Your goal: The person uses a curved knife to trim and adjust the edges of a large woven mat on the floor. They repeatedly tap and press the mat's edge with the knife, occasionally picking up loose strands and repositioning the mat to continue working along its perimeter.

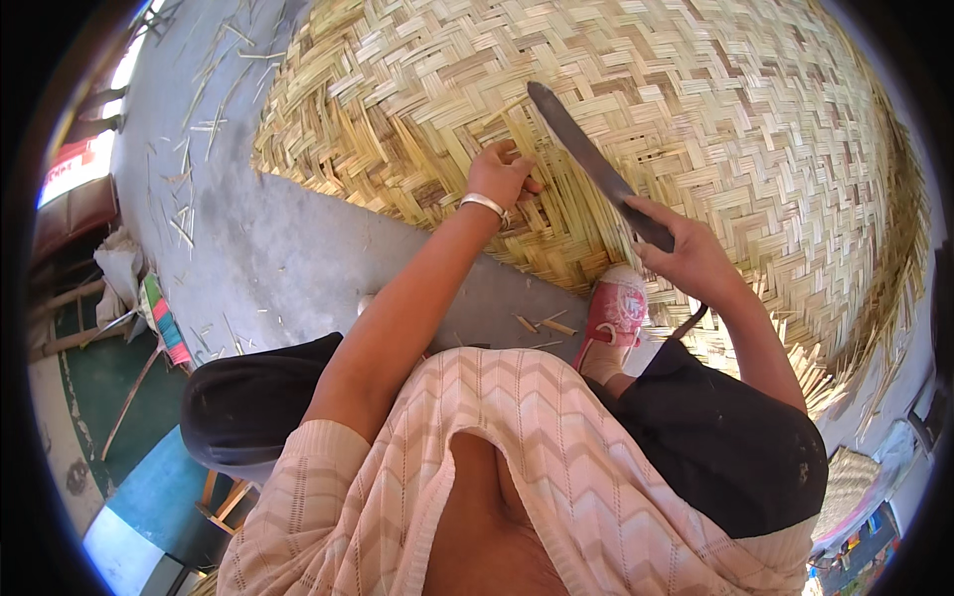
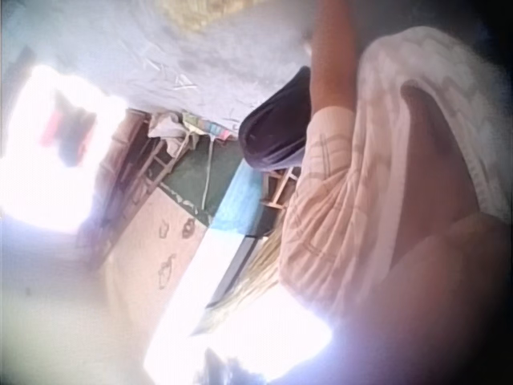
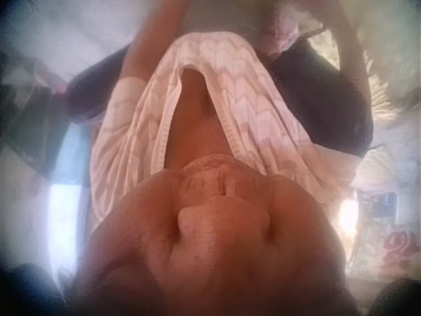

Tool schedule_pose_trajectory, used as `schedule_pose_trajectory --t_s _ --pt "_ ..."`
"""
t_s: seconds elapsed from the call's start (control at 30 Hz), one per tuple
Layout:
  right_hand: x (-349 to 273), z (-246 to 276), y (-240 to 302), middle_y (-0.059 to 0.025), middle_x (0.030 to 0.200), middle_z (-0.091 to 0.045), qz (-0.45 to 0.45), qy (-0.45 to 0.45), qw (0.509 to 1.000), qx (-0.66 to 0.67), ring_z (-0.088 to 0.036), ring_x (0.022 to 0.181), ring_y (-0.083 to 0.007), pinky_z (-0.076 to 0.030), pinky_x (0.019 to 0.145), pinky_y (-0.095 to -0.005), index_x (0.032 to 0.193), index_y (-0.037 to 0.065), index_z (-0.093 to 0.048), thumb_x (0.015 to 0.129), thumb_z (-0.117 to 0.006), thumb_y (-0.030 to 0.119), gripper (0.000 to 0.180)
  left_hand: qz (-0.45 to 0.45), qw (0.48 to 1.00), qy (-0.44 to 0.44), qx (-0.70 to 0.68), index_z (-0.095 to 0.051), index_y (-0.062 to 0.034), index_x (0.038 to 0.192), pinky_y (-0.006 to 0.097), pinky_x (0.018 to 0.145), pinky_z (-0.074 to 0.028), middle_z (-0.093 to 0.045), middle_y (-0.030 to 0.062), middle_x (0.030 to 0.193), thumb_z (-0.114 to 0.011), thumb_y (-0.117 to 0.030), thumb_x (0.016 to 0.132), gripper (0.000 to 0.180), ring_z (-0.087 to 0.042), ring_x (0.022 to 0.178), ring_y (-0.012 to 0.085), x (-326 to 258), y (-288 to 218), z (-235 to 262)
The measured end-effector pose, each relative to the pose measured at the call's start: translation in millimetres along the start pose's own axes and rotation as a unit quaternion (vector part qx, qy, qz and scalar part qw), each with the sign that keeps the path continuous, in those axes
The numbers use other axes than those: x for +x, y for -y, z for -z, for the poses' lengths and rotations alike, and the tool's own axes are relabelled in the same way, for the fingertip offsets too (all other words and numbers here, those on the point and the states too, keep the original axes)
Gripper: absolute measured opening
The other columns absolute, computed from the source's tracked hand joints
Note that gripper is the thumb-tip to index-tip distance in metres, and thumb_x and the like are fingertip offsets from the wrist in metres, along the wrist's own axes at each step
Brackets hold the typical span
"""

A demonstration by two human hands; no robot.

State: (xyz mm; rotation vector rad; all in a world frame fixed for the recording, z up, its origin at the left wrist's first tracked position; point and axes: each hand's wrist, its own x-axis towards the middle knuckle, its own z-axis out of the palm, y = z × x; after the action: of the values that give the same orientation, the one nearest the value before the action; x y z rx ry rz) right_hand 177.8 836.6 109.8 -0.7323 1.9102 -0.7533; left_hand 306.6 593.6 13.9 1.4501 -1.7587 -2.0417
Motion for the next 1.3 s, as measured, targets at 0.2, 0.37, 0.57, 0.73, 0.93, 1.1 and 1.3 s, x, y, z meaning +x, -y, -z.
schedule_pose_trajectory --t_s 0.2,0.37,0.57,0.73,0.93,1.1,1.3 --pt "19 15 12 -0.0053 0.086 -0.067 0.063 -0.046 0.988 0.137 -0.059 0.067 -0.0124 -0.049 0.064 -0.028 0.138 0.015 -0.053 0.086 -0.065 0.02 0.053 0.147 0.982 0.113 -0.047 -0.058 0.0018 0.113 0.026 0.049 -0.054 -0.066 0.0084 0.086 -0.065 -0.02 0.093 0.03 -0.069 0.063 0.0163 -4 1 2" --pt "-2 32 26 0.0073 0.058 -0.04 -0.104 0.152 0.941 0.284 -0.031 0.045 -0.0029 -0.025 0.041 -0.0207 0.14 0.013 -0.052 0.088 -0.064 0.016 0.053 0.145 0.988 0.051 -0.002 -0.063 -0.0034 0.096 0.026 0.045 -0.051 -0.067 0.0064 0.072 -0.063 -0.025 0.094 0.021 -0.065 0.054 0.0149 -14 11 5" --pt "-5 9 32 0.0071 0.055 -0.037 -0.163 0.233 0.928 0.24 -0.032 0.043 -0.003 -0.024 0.04 -0.0218 0.142 0.01 -0.049 0.09 -0.063 0.015 0.053 0.137 0.99 0.016 -0.041 -0.063 -0.0074 0.092 0.025 0.042 -0.048 -0.066 0.0066 0.065 -0.061 -0.028 0.095 0.021 -0.06 0.047 0.0136 -18 21 7" --pt "-5 16 36 0.0073 0.056 -0.036 -0.147 0.256 0.908 0.298 -0.03 0.044 -0.0032 -0.024 0.04 -0.0218 0.141 0.009 -0.049 0.091 -0.062 0.014 0.052 0.136 0.989 0.007 -0.055 -0.063 -0.0066 0.089 0.026 0.042 -0.048 -0.065 0.0068 0.064 -0.06 -0.029 0.095 0.023 -0.059 0.046 0.014 -20 24 9" --pt "5 0 27 0.0045 0.06 -0.045 -0.165 0.239 0.926 0.242 -0.037 0.048 -0.0042 -0.032 0.044 -0.0228 0.14 0.012 -0.052 0.09 -0.062 0.013 0.051 0.119 0.989 -0.048 -0.071 -0.061 -0.0057 0.084 0.025 0.041 -0.046 -0.062 0.0063 0.058 -0.063 -0.03 0.094 0.027 -0.055 0.043 0.0134 -26 28 0" --pt "12 -5 25 -0.0055 0.073 -0.061 -0.034 0.172 0.984 -0.022 -0.055 0.064 -0.0124 -0.047 0.064 -0.0277 0.135 0.007 -0.056 0.083 -0.062 0.017 0.054 0.098 0.992 -0.045 -0.059 -0.06 -0.0071 0.084 0.025 0.041 -0.045 -0.061 0.0057 0.057 -0.064 -0.032 0.093 0.027 -0.055 0.043 0.0129 -27 31 2" --pt "15 -13 40 -0.0188 0.104 -0.068 -0.026 0.142 0.964 -0.223 -0.065 0.097 -0.0346 -0.051 0.083 -0.0421 0.129 0.012 -0.059 0.08 -0.063 0.028 0.051 0.115 0.989 0.002 -0.09 -0.059 -0.0092 0.087 0.025 0.044 -0.047 -0.062 0.0047 0.06 -0.067 -0.033 0.092 0.026 -0.056 0.046 0.0127 -23 26 6"
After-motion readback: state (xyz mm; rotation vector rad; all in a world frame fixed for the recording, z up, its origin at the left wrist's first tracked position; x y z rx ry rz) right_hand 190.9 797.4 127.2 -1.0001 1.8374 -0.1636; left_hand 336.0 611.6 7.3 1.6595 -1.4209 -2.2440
